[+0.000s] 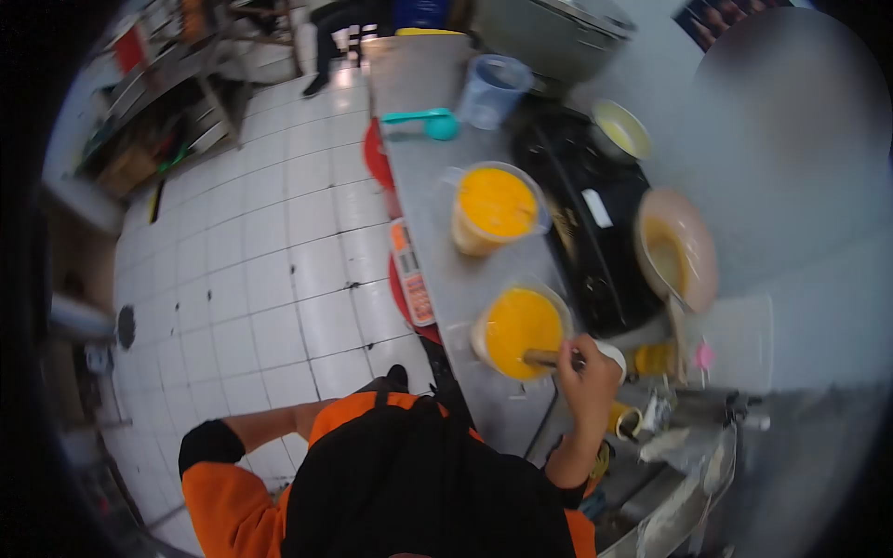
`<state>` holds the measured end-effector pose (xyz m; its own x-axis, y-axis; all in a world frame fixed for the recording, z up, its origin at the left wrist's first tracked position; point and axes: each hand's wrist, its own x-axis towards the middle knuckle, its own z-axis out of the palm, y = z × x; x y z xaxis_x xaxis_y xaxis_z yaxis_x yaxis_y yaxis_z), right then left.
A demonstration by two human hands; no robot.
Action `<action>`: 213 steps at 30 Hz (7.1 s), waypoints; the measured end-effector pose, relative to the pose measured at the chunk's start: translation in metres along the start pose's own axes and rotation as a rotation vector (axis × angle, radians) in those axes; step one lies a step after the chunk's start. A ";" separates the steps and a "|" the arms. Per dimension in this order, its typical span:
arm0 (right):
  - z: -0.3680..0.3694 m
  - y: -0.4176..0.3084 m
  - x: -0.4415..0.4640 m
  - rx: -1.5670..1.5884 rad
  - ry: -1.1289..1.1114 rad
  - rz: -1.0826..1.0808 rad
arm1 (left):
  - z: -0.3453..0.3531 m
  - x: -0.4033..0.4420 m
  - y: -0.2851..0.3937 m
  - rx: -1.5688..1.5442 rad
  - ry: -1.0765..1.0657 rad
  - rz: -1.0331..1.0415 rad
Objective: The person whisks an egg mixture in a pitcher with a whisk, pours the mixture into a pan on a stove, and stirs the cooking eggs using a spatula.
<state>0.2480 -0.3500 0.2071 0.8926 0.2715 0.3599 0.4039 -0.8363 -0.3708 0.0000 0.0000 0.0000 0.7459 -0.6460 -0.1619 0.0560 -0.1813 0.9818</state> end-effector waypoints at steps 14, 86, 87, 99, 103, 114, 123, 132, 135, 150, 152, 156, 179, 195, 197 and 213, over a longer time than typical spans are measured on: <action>-0.075 0.002 -0.010 0.227 0.659 -0.312 | -0.002 0.005 -0.001 0.006 -0.054 -0.132; -0.056 0.043 -0.037 0.826 0.835 0.201 | 0.053 0.265 0.077 -0.205 0.367 0.276; -0.058 0.034 -0.033 0.834 0.831 0.198 | 0.050 0.262 0.072 -0.211 0.406 0.271; -0.039 0.003 0.007 0.408 0.384 -0.148 | -0.004 0.260 0.062 -0.307 0.662 0.314; -0.014 0.008 0.016 0.318 0.259 -0.210 | -0.022 0.263 0.061 -0.282 0.693 0.337; 0.002 0.027 -0.054 0.250 0.185 0.173 | -0.045 0.285 0.047 -0.388 0.914 0.291; 0.000 0.130 -0.235 -0.565 0.304 0.654 | -0.054 0.280 0.046 -0.347 0.745 0.296; -0.041 0.104 -0.221 0.024 0.678 0.718 | -0.057 0.278 0.042 -0.320 0.685 0.328; -0.010 0.073 -0.181 0.070 0.648 0.537 | -0.055 0.280 0.052 -0.297 0.702 0.341; 0.154 0.071 -0.121 -0.323 -0.077 0.263 | -0.058 0.276 0.058 -0.305 0.599 0.302; 0.153 0.072 -0.127 -0.313 -0.135 0.272 | -0.058 0.274 0.057 -0.293 0.604 0.279; 0.131 0.076 -0.144 -0.112 -0.209 0.296 | -0.059 0.275 0.055 -0.292 0.587 0.314; 0.003 0.053 -0.108 0.264 0.092 0.186 | -0.055 0.276 0.047 -0.350 0.626 0.357; 0.030 0.031 -0.001 0.172 0.128 0.056 | -0.047 0.289 0.079 -0.436 0.953 0.344; 0.025 0.037 0.004 0.176 0.184 0.019 | -0.050 0.298 0.078 -0.470 0.993 0.334; -0.134 0.049 0.096 0.254 0.281 -0.082 | -0.098 0.323 0.221 -0.400 0.853 0.452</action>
<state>0.3261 -0.4287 0.3384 0.7800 0.1620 0.6045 0.5397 -0.6630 -0.5187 0.3183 -0.1759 0.1742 0.9644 0.1736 0.1997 -0.2456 0.3067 0.9196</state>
